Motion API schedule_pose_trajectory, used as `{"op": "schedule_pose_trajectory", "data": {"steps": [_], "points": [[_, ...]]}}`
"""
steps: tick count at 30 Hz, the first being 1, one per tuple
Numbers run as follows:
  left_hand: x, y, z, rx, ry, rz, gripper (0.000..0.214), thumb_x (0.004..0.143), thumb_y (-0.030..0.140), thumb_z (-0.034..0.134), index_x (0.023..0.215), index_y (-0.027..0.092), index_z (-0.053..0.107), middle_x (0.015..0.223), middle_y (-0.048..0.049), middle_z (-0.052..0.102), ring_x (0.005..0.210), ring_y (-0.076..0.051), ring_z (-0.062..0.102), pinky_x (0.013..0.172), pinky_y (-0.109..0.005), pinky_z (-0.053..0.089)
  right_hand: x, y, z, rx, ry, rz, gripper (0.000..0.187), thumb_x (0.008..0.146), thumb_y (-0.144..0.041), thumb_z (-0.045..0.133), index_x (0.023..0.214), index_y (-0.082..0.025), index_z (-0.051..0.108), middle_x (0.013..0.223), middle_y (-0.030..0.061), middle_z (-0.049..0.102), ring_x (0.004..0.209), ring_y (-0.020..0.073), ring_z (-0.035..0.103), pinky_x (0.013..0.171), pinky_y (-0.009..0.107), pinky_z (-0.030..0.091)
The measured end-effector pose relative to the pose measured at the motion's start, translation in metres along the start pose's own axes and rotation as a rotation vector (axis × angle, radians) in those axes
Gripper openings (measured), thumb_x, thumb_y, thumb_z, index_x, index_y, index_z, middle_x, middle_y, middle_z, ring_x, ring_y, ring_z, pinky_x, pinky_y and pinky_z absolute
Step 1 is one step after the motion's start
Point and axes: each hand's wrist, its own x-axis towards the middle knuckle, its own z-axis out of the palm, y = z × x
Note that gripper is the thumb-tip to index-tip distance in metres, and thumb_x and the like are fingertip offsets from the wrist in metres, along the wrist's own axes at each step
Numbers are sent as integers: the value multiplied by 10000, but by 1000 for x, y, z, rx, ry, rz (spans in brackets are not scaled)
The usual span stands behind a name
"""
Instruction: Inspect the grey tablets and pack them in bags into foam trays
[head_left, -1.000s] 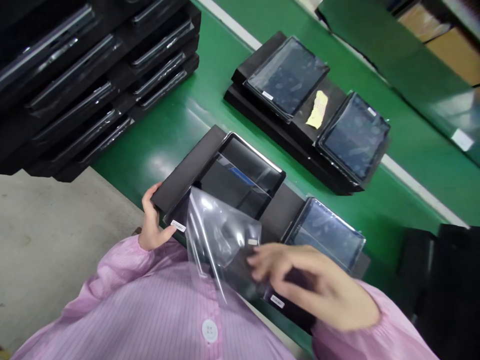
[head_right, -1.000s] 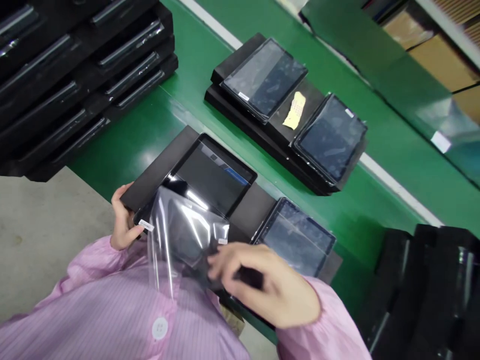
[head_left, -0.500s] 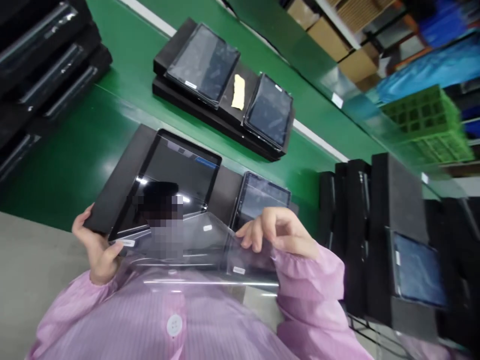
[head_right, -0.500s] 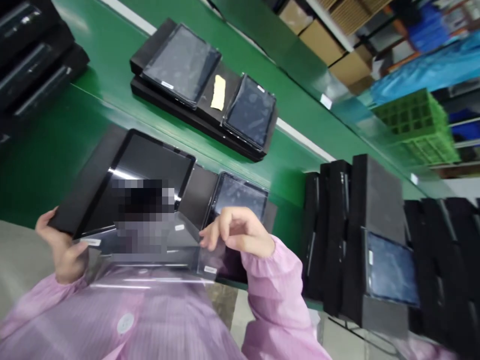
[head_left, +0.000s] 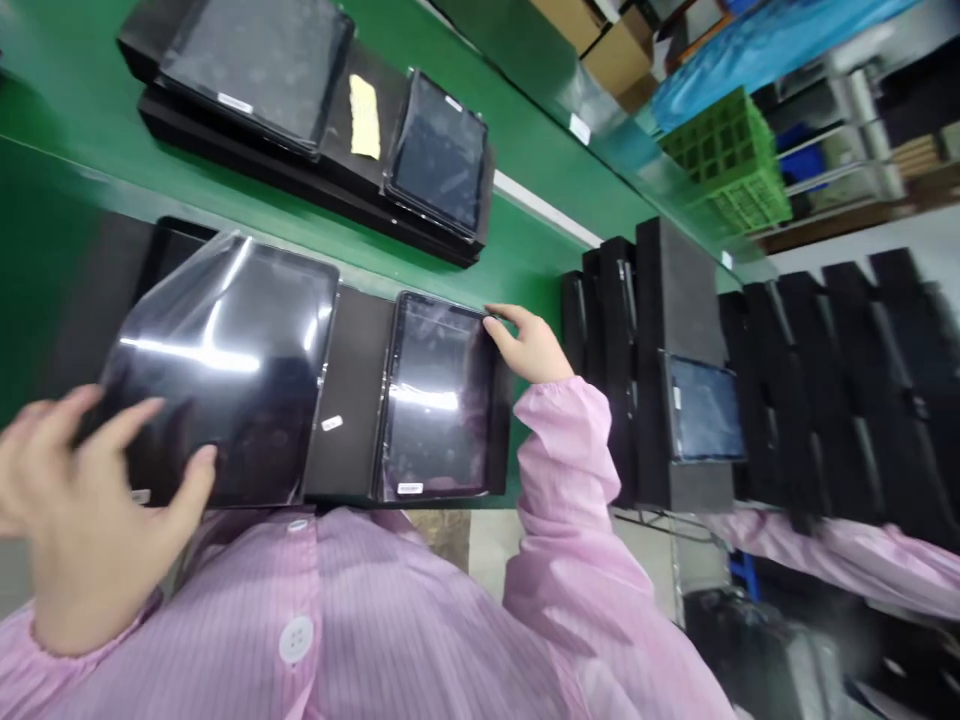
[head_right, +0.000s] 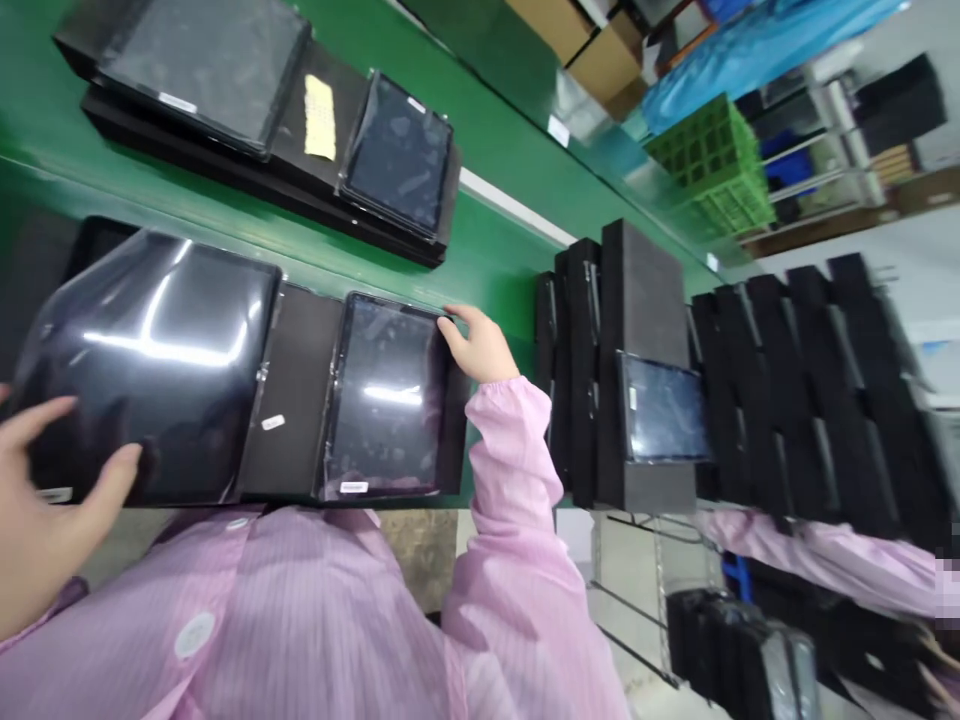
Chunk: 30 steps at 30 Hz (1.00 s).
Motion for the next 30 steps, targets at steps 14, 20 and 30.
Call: {"op": "schedule_pose_trajectory", "data": {"steps": [14,20,30], "points": [[-12,73,106,-69,-577,1029,301,933,315,628,1227,255,660,1233,-44,719,1104,-271,685,932,-401,467,-25,-20,-29,93,-32,-248,106,881,-165,603,856,-199,700,884,31,755,913,232,715,927,395,545],[-16,74,100,14,-478,993,338,922,398,618,1232,273,673,1137,-39,757,963,-282,717,868,-438,413,-10,-21,-35,73,-78,-365,296,850,-308,734,1104,-172,670,1088,44,708,1112,241,666,1045,424,494],[-20,80,93,137,-428,747,369,922,350,577,1283,331,651,1224,-44,722,1121,-344,656,1044,-541,297,1,-13,-44,201,-227,-264,79,817,-125,738,761,-150,689,926,36,768,1007,227,716,1005,396,542]]}}
